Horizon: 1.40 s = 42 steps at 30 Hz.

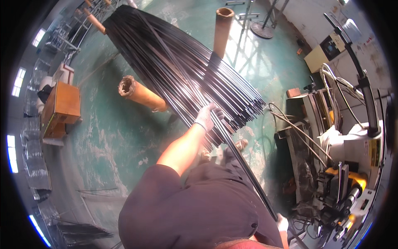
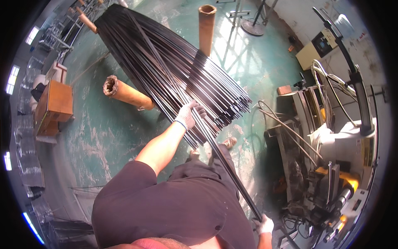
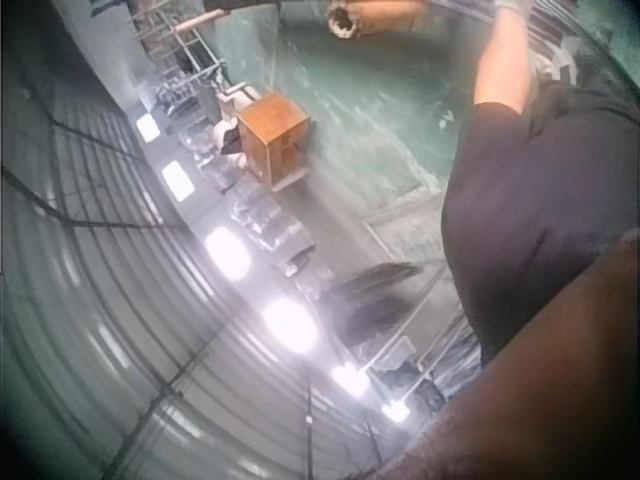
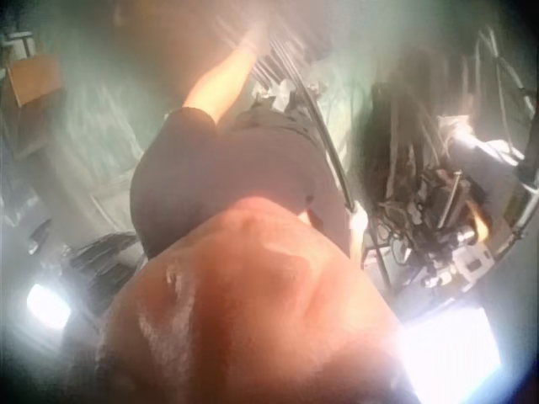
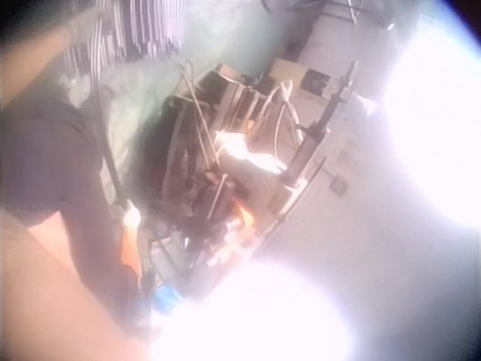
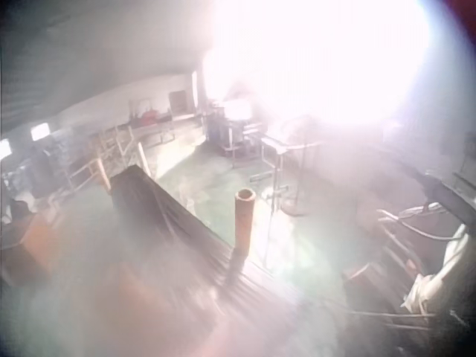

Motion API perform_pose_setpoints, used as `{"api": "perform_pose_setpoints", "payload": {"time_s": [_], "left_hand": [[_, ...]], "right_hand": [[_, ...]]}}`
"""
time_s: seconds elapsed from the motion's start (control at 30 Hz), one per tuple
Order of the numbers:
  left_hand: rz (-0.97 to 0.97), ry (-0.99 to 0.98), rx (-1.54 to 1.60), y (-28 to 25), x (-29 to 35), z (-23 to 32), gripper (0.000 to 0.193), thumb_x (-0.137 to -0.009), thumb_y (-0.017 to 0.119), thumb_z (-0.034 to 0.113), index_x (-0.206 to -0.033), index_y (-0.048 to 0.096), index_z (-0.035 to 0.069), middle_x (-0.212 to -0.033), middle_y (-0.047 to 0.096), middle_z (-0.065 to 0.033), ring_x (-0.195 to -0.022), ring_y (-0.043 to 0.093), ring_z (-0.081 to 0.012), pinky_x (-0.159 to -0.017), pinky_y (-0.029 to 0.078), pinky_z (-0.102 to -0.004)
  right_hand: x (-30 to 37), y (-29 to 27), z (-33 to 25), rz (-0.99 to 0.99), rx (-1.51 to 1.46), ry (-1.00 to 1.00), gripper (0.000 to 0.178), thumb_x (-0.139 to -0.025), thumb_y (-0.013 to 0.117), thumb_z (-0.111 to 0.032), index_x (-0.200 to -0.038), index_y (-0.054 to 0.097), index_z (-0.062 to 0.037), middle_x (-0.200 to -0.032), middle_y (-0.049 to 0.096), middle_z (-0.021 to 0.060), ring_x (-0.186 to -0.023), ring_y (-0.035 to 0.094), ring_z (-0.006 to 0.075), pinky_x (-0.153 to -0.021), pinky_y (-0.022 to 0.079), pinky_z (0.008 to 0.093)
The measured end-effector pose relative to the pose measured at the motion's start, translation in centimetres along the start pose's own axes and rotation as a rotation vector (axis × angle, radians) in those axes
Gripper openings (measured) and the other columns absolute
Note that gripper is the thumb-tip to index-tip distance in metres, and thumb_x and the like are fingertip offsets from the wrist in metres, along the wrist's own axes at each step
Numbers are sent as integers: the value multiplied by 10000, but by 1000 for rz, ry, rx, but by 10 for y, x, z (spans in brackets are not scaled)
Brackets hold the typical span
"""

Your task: The person handles bundles of long metal rods, separates them, and feeds them into a bending machine to form curved pieces. They then measure the bent rods against a wooden board and place them on a rack.

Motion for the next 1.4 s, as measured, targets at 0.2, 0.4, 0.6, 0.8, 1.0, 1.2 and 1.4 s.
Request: {"api": "perform_pose_setpoints", "payload": {"time_s": [0.2,0.4,0.6,0.8,1.0,1.2,1.4], "left_hand": [[121,41,-108,6,30,-51,179,-1096,615,162,-941,626,72,-786,648,-81,-681,625,-223,-628,565,-399],[21,-69,-214,65,99,-125,101,-1074,531,44,-979,565,39,-807,549,-69,-752,582,-264,-795,557,-457],[-472,599,-1315,174,190,-155,68,-921,781,12,-946,760,72,-870,754,-28,-847,715,-147,-877,582,-329],[-523,-185,-114,280,201,-236,128,-1129,656,129,-1050,617,36,-860,539,-11,-799,543,-182,-840,538,-360],[-630,-173,-335,345,221,-381,142,-1108,697,130,-1149,631,11,-916,597,-50,-918,610,-264,-1069,548,-514],[-903,-379,-525,416,205,-460,213,-1101,716,203,-1137,680,-4,-1049,717,-130,-1131,684,-393,-1241,450,-575],[-912,-472,-328,495,70,-369,216,-1093,676,122,-1195,673,-69,-1227,732,-226,-1256,676,-403,-1257,468,-558]], "right_hand": [[29,26,-24,506,-158,-28,198,-740,867,-176,-821,697,-114,-820,736,161,-802,727,420,-739,584,517],[-20,38,19,528,33,42,120,-718,737,-134,-828,694,-114,-817,721,171,-831,720,421,-783,587,549],[40,11,270,766,-62,255,96,-870,687,-122,-863,782,-116,-891,745,204,-962,696,459,-878,541,552],[137,96,491,1100,-89,1470,363,-1068,545,-177,-1338,764,-71,-1460,699,220,-1333,658,360,-1136,514,456],[-36,-60,208,769,-2645,-542,564,-964,557,-115,-1497,604,64,-1469,682,215,-1448,594,441,-1287,441,623],[-82,-131,203,1100,-2739,-174,86,-1079,734,-127,-1079,689,-54,-1050,741,101,-1077,745,337,-1079,589,581],[-33,-117,328,1395,-2467,69,123,-1094,704,-137,-1082,699,-14,-1021,752,131,-1052,741,352,-1069,585,560]]}}
Point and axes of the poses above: each hand's wrist, its own x-axis away from the middle knuckle, its own y-axis out of the palm, z = x × y, the point moved 8 cm from there along -x, towards the middle knuckle
